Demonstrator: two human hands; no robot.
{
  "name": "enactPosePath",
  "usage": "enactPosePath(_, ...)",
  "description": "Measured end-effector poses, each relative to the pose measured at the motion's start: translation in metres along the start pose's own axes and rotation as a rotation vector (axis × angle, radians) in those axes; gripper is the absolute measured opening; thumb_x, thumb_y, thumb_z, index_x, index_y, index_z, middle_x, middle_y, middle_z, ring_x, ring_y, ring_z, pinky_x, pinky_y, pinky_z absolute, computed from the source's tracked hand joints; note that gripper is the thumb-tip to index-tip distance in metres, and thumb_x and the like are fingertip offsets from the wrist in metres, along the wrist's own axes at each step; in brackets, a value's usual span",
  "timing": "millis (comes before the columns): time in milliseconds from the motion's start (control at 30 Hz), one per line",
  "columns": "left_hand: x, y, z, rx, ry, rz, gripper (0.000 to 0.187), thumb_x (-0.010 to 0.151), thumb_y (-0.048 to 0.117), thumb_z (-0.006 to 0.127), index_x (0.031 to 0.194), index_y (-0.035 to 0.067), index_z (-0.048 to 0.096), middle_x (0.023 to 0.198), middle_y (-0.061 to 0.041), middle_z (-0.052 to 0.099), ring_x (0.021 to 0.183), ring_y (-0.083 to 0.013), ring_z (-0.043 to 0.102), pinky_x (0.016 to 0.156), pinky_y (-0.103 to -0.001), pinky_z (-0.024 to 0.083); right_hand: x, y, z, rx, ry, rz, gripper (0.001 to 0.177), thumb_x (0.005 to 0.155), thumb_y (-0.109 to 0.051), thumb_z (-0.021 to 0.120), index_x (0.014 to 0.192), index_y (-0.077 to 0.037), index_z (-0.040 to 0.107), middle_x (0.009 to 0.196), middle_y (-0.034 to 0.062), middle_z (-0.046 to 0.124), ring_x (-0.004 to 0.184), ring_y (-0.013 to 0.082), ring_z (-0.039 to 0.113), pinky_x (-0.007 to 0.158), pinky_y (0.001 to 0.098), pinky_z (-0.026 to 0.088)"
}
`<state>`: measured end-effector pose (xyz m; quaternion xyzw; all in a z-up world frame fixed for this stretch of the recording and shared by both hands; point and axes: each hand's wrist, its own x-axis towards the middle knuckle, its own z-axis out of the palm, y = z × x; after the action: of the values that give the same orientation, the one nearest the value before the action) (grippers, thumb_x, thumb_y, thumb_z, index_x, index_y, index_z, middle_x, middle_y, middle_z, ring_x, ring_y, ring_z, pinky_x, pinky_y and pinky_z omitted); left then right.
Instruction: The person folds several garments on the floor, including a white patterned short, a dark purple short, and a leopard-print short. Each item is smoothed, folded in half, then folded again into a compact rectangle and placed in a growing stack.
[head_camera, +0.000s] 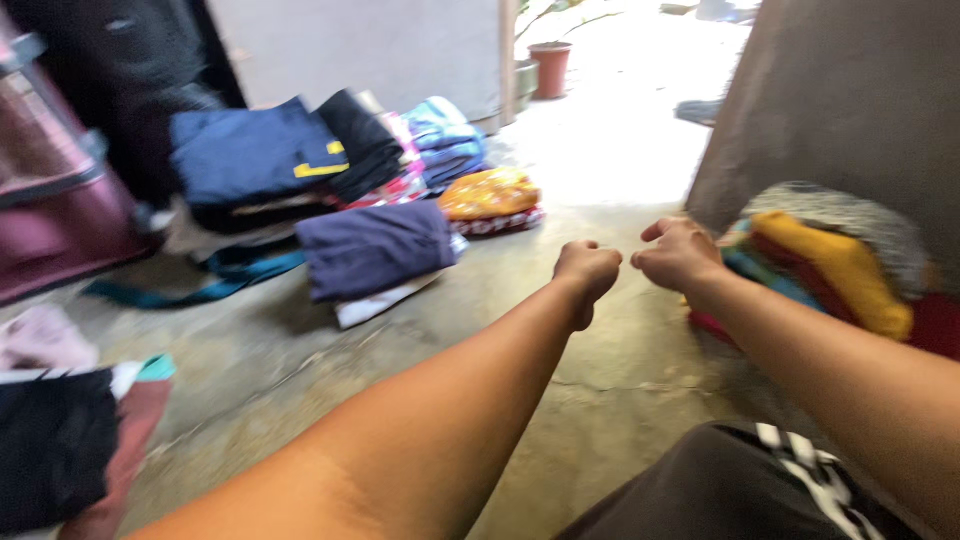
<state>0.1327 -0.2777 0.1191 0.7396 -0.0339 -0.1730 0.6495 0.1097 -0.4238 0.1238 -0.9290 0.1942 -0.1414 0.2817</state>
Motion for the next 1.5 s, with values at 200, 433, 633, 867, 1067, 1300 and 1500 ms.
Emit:
enactPosePath(200,0.016,0.033,0.09,-0.008,-0.215,0.141,0.056,0.086,0.021,0.059,0.14,0.006,0.057,0.135,-0.018,0.062,0.124,-0.0313,0.059,0.098,-0.045,0.049,0.038,0.073,-0.061,-0.164,0.311,-0.027,0.047,0.088,-0.019,0.066,0.132,-0.004,0.062,0.137,0.0221,0.052,0.128,0.0379,0.048,0.109,0.0493,0.041)
enactPosePath(433,0.019,0.037,0.149,-0.072,-0.268,0.122,0.051,0.089,0.022,0.06,0.136,0.001,0.057,0.122,-0.02,0.066,0.108,-0.0291,0.066,0.08,-0.042,0.056,0.112,0.169,-0.08,-0.36,0.131,0.316,0.058,0.101,-0.055,0.046,0.131,-0.008,0.06,0.157,0.0182,0.026,0.147,0.0386,0.019,0.115,0.0663,0.01)
enactPosePath(633,0.022,0.025,0.136,-0.143,-0.281,0.129,0.05,0.087,0.02,0.06,0.127,-0.009,0.065,0.116,-0.027,0.069,0.102,-0.0377,0.068,0.077,-0.048,0.055,0.121,0.151,-0.088,-0.045,0.228,0.369,0.059,0.1,-0.04,0.059,0.129,0.012,0.058,0.136,0.031,0.062,0.128,0.0415,0.06,0.112,0.0525,0.043)
enactPosePath(867,0.0,0.035,0.069,-0.136,-0.044,0.035,0.069,0.088,0.03,0.067,0.147,0.002,0.044,0.149,-0.021,0.051,0.136,-0.0336,0.048,0.108,-0.054,0.04,0.025,0.03,-0.106,-0.108,0.756,-0.416,0.03,0.083,-0.003,0.071,0.112,-0.003,0.074,0.12,0.0159,0.071,0.106,0.0359,0.067,0.099,0.0582,0.045)
enactPosePath(1067,-0.066,0.018,-0.052,-0.437,0.115,-0.026,0.076,0.081,0.038,0.072,0.145,0.009,0.044,0.146,-0.012,0.053,0.134,-0.0308,0.053,0.112,-0.054,0.045,-0.016,-0.038,-0.063,1.364,-0.031,0.117,0.039,0.083,0.005,0.049,0.118,0.007,0.067,0.109,0.0172,0.071,0.092,0.0255,0.074,0.088,0.0414,0.063)
enactPosePath(1300,-0.154,-0.035,-0.152,-1.005,-0.422,-0.031,0.062,0.098,0.054,0.042,0.131,0.005,0.062,0.125,-0.015,0.071,0.112,-0.0309,0.069,0.103,-0.048,0.05,-0.108,-0.076,0.007,0.9,-0.518,0.173,0.032,0.09,-0.006,0.06,0.12,-0.002,0.071,0.109,0.0116,0.068,0.1,0.0214,0.062,0.079,0.0386,0.054)
enactPosePath(1500,-0.187,-0.056,-0.196,-0.856,-0.396,0.018,0.053,0.108,0.049,0.044,0.128,0.003,0.062,0.122,-0.015,0.069,0.109,-0.029,0.068,0.102,-0.047,0.053,-0.185,-0.137,0.026,0.528,-0.663,-0.007,0.042,0.087,-0.023,0.079,0.124,-0.01,0.065,0.112,0.0115,0.068,0.095,0.0219,0.059,0.077,0.0391,0.051)
